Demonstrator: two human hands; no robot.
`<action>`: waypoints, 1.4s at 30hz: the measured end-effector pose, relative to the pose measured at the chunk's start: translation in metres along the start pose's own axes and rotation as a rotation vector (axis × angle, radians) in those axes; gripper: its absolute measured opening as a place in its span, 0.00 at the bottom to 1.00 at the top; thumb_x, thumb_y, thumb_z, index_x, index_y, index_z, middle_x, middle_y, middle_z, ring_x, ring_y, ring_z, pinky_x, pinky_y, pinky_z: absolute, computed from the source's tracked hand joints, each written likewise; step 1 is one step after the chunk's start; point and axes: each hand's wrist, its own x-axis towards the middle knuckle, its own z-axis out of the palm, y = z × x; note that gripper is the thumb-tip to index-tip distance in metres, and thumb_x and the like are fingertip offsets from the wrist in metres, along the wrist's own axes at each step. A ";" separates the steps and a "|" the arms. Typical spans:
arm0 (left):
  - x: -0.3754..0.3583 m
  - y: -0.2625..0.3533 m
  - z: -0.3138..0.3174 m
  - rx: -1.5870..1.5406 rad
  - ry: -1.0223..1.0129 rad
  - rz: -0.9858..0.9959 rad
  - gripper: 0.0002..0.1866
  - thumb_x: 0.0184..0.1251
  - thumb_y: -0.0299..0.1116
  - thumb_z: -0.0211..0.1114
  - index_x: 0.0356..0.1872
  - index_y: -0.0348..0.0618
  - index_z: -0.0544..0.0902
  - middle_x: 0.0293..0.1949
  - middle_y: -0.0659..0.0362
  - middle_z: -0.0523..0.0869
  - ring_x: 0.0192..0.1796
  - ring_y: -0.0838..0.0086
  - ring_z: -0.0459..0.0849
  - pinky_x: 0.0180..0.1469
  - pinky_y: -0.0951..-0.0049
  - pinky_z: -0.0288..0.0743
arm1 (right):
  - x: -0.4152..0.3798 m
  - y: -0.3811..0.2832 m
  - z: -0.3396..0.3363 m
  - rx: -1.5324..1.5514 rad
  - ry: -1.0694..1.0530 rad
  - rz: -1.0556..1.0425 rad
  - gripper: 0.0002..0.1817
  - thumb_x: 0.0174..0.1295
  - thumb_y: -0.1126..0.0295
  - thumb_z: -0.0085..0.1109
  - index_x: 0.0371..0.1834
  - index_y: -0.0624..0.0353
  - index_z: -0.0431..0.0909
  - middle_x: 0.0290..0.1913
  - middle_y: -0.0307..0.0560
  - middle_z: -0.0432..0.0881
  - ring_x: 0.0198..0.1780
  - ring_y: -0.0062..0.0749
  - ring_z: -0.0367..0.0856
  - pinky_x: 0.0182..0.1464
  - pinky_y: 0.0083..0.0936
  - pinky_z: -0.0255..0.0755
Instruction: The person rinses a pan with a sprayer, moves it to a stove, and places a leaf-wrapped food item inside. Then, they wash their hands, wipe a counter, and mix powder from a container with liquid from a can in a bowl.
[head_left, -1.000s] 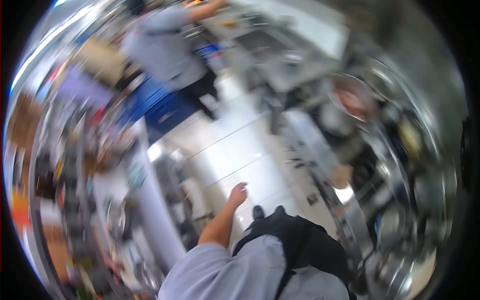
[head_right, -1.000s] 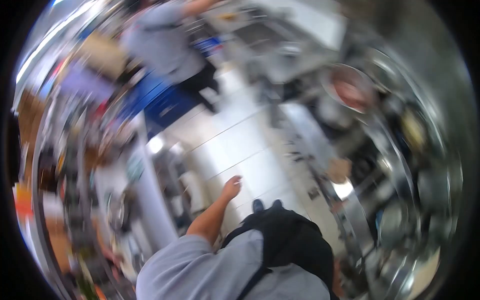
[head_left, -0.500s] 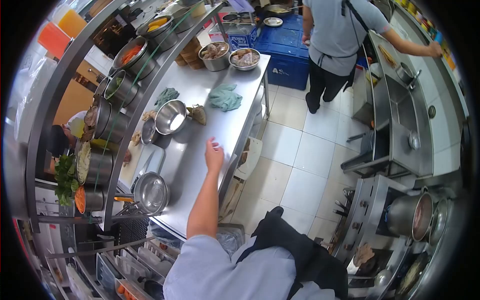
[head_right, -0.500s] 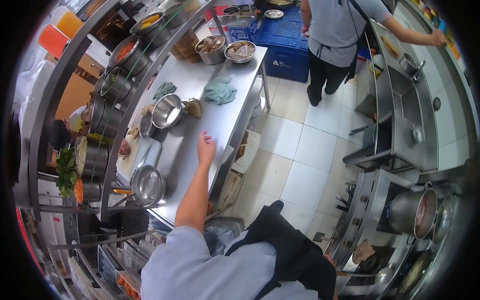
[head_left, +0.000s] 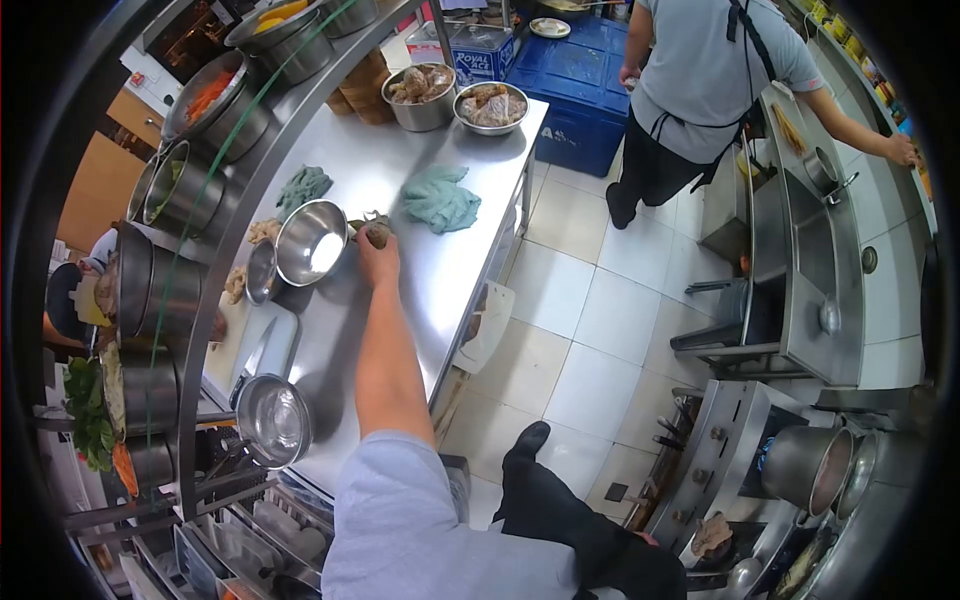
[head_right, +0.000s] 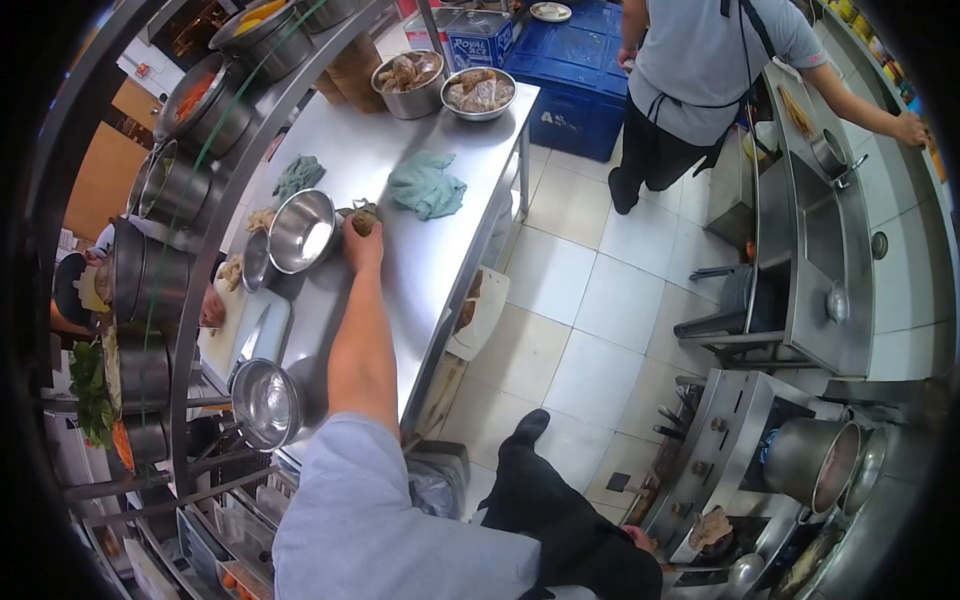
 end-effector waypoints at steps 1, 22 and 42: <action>-0.003 -0.005 -0.001 -0.125 0.005 0.042 0.35 0.59 0.42 0.72 0.65 0.39 0.71 0.59 0.46 0.80 0.62 0.54 0.79 0.65 0.60 0.71 | 0.010 0.003 -0.005 -0.025 -0.014 -0.081 0.18 0.74 0.58 0.56 0.61 0.53 0.78 0.46 0.45 0.85 0.40 0.32 0.84 0.43 0.31 0.79; -0.404 0.217 -0.187 -0.420 -0.939 0.861 0.28 0.57 0.37 0.78 0.60 0.43 0.82 0.40 0.55 0.82 0.38 0.68 0.83 0.43 0.73 0.78 | -0.090 -0.527 0.016 1.164 -0.484 -0.549 0.26 0.74 0.50 0.54 0.64 0.57 0.72 0.54 0.47 0.83 0.55 0.35 0.83 0.61 0.38 0.76; -0.479 0.250 -0.188 -0.955 -1.561 0.388 0.08 0.66 0.22 0.69 0.44 0.34 0.84 0.37 0.63 0.78 0.36 0.83 0.78 0.39 0.82 0.76 | -0.194 -0.470 -0.028 1.179 -0.120 -0.760 0.28 0.69 0.53 0.62 0.65 0.56 0.67 0.55 0.42 0.78 0.55 0.28 0.81 0.50 0.31 0.81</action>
